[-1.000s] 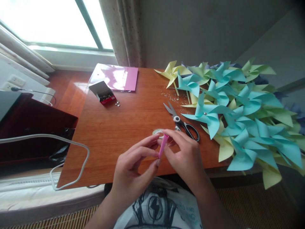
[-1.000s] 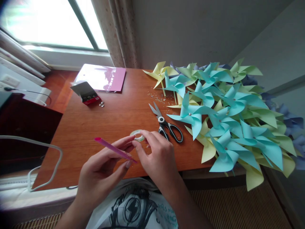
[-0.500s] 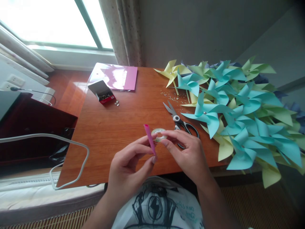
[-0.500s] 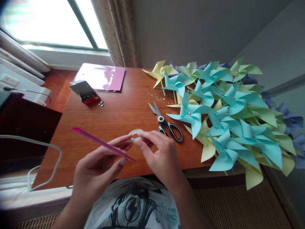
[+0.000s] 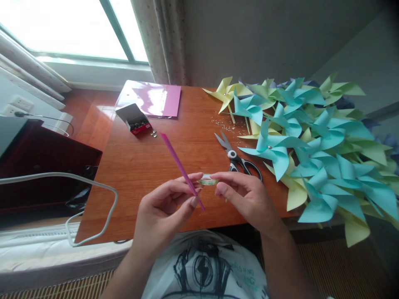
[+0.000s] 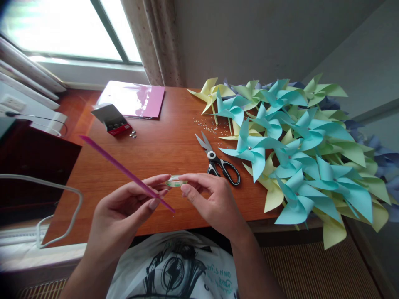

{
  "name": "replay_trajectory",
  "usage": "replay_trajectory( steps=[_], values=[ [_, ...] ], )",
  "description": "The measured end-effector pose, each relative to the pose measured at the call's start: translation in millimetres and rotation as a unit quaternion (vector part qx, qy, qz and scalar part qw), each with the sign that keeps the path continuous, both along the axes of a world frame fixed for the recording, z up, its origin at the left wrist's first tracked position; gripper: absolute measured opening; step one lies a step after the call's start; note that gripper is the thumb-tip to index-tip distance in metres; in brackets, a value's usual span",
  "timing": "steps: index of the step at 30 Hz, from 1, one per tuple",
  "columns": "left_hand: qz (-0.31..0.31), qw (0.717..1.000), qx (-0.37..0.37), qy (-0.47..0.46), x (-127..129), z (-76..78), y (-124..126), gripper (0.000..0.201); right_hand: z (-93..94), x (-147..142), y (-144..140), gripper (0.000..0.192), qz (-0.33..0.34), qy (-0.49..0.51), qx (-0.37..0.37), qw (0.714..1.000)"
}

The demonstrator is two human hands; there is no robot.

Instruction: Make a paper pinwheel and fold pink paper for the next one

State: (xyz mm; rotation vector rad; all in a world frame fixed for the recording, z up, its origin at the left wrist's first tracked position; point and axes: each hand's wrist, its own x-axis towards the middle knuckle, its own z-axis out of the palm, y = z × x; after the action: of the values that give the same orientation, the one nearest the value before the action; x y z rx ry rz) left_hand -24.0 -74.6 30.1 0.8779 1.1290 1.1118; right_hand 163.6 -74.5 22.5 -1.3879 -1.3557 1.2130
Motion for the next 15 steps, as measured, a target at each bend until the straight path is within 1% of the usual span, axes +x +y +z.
replay_trajectory(
  steps=[6,11,15],
  values=[
    [-0.036,0.998,-0.029,-0.039,-7.8,-5.5,6.7,0.010,-1.4,1.6,3.0,0.016,0.024,-0.023,-0.012,0.999],
    [-0.044,0.997,-0.039,-0.042,-9.7,-4.4,10.8,0.009,2.9,2.8,8.7,0.018,0.073,-0.049,-0.029,0.996],
    [-0.041,0.995,-0.049,-0.073,-16.3,-7.9,18.6,0.009,9.3,0.4,14.9,0.015,0.087,-0.096,-0.011,0.992]
  ],
)
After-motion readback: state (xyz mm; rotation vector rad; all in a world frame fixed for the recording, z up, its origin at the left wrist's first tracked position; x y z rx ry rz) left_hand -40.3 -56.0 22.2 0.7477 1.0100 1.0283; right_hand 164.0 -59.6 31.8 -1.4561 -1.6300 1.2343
